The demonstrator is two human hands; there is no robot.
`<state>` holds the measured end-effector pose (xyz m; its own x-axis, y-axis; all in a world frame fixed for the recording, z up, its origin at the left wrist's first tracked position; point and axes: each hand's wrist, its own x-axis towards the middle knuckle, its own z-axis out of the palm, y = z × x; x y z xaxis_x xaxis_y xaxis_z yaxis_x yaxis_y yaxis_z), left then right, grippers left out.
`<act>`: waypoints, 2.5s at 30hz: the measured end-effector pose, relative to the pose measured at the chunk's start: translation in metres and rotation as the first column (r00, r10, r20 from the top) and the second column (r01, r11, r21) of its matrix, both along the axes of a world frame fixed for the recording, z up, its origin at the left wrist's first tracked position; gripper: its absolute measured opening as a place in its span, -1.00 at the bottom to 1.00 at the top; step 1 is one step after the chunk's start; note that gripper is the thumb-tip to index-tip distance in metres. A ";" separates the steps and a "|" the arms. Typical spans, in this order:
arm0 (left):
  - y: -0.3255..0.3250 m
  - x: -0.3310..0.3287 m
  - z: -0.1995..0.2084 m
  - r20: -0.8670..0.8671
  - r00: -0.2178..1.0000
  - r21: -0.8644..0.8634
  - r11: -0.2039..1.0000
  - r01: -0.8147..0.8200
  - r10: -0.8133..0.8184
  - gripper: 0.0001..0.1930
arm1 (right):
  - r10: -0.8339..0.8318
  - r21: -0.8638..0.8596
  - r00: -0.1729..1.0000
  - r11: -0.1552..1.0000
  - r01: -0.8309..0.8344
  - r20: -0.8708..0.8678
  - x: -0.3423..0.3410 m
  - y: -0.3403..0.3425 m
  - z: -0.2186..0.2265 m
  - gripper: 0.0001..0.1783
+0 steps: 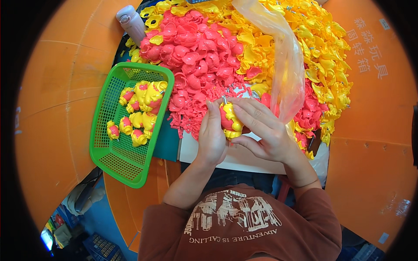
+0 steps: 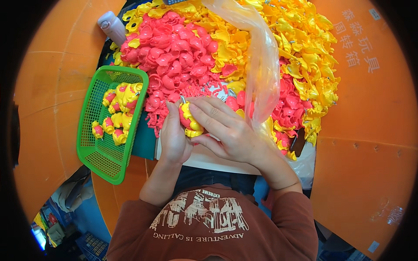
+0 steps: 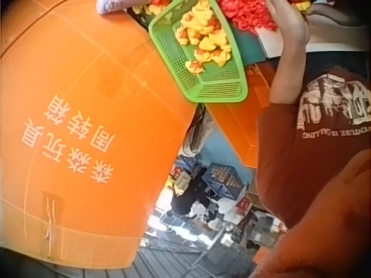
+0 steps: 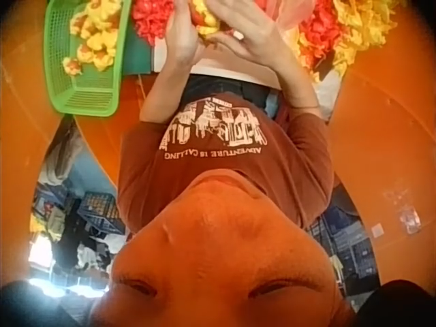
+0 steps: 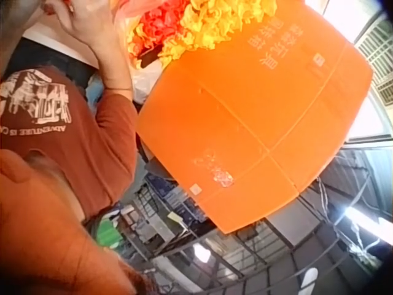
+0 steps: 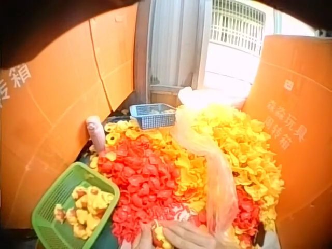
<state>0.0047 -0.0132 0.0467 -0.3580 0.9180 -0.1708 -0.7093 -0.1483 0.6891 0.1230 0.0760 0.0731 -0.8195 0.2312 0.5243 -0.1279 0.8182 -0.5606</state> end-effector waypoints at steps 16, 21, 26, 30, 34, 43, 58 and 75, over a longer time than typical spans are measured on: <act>0.000 0.003 -0.001 0.033 0.999 0.019 1.000 0.010 -0.011 -0.44 | -0.008 0.006 1.000 1.000 0.008 -0.010 0.000 0.004 -0.005 -0.27; 0.000 0.004 -0.003 0.061 0.998 0.002 1.000 0.005 -0.006 -0.44 | 0.018 0.024 0.999 1.000 -0.017 -0.027 0.001 0.003 -0.005 -0.27; -0.004 0.009 -0.011 -0.115 0.993 0.039 0.999 0.020 -0.016 -0.37 | 0.007 -0.045 0.999 0.999 -0.009 -0.048 0.002 0.001 0.002 -0.28; -0.006 0.004 -0.011 -0.115 0.993 0.251 0.967 0.051 -0.022 -0.50 | 0.060 -0.081 0.998 0.995 -0.060 0.001 0.002 0.005 0.005 -0.28; -0.003 0.002 -0.013 -0.302 0.953 0.180 0.983 0.039 0.018 -0.58 | 0.188 -0.288 0.982 0.940 -0.184 -0.016 0.006 0.013 -0.010 -0.35; -0.006 0.005 -0.018 -0.209 0.978 0.187 0.981 0.061 -0.021 -0.57 | -0.023 -0.934 1.000 0.357 0.026 0.019 -0.001 0.011 -0.019 -0.68; 0.009 0.006 -0.025 -0.218 0.954 0.100 0.977 -0.187 0.205 -0.57 | -0.370 -0.979 0.915 0.177 -0.099 -0.159 -0.040 -0.021 -0.052 -0.72; 0.000 -0.011 -0.029 -0.010 1.000 0.088 0.996 -0.001 0.001 -0.61 | -0.036 -0.887 0.999 0.461 -0.011 -0.031 -0.007 0.011 -0.054 -0.46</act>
